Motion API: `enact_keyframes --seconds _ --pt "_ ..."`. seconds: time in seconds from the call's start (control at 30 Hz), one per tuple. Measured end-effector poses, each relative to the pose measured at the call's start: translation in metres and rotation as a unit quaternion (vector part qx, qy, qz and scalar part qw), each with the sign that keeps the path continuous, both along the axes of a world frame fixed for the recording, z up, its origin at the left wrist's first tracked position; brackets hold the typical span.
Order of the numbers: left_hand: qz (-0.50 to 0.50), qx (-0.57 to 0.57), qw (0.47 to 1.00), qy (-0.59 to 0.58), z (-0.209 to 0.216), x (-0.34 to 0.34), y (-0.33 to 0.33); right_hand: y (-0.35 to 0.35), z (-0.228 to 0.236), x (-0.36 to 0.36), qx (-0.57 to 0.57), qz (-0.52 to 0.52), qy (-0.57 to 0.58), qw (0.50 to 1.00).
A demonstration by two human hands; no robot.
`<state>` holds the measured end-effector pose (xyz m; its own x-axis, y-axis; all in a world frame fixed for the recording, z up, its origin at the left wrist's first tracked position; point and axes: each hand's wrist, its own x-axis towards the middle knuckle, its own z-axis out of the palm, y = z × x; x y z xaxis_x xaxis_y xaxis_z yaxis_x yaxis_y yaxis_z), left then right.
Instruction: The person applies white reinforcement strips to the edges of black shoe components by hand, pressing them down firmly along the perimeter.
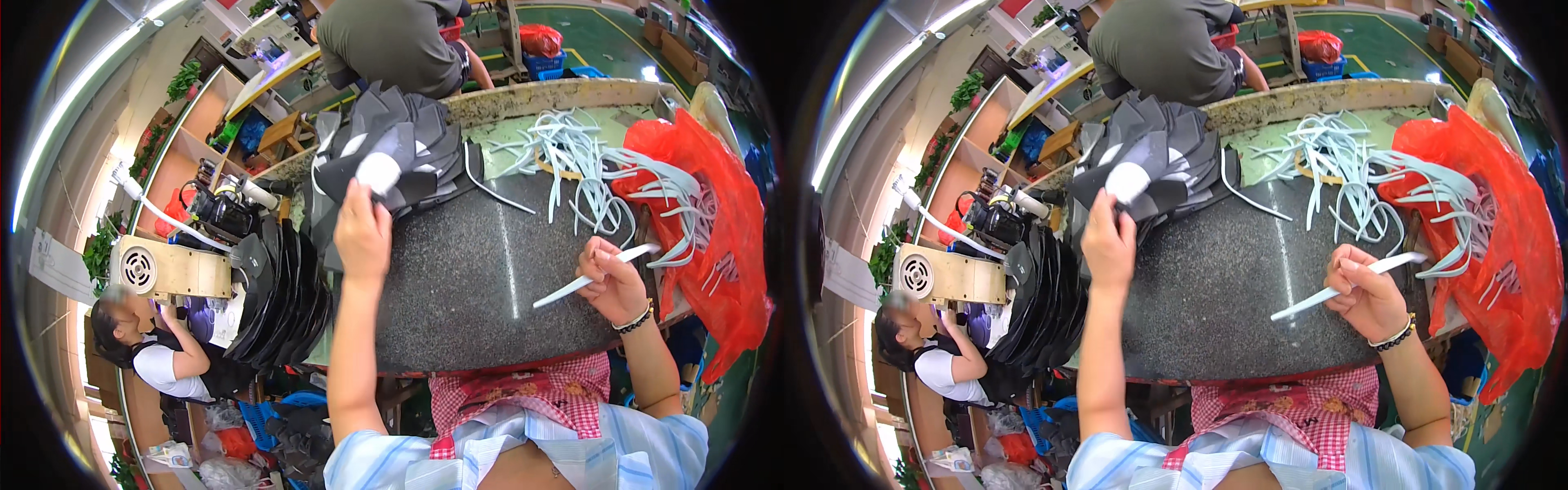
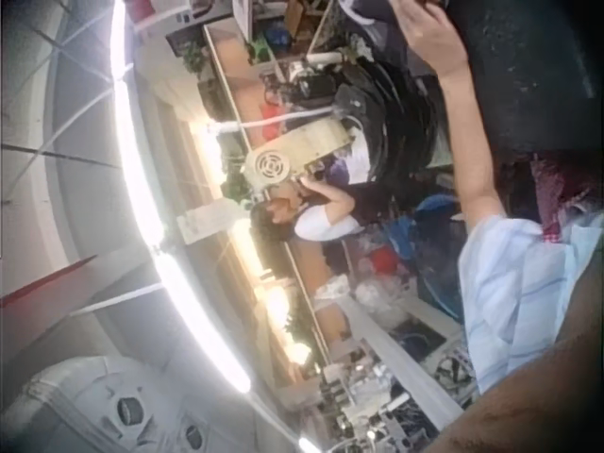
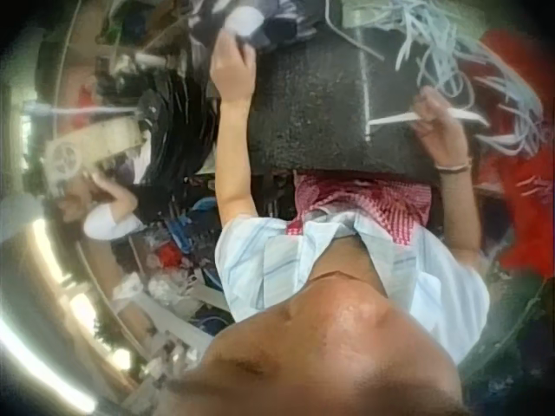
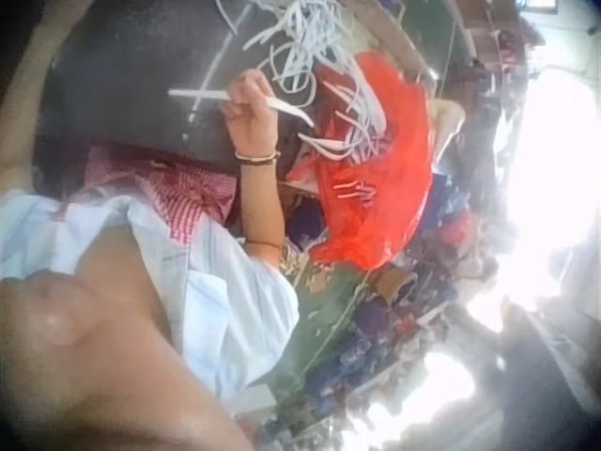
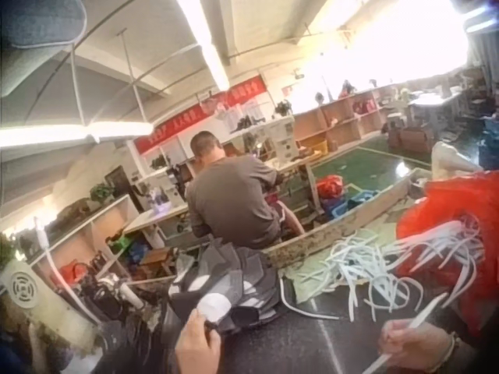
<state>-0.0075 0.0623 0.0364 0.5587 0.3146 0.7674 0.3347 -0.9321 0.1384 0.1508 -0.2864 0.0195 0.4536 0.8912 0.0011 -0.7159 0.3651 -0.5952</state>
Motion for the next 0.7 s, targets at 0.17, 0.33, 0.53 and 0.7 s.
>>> enact_keyframes --seconds 0.17,0.33,0.53,0.7 --pt "0.017 -0.029 0.999 0.029 -0.066 -0.037 -0.056 0.007 -0.004 -0.010 -0.030 0.036 -0.019 0.999" --pt "-0.021 -0.100 0.994 -0.032 -0.004 -0.037 -0.074 0.012 0.000 -0.021 -0.034 0.051 -0.019 0.998" --pt "-0.203 -0.051 0.961 0.180 -0.085 -0.078 -0.180 0.004 0.018 -0.041 0.016 0.041 -0.045 0.998" --pt "-0.179 -0.047 0.972 0.142 -0.072 -0.069 -0.181 0.009 0.012 -0.042 -0.020 0.031 -0.039 0.999"
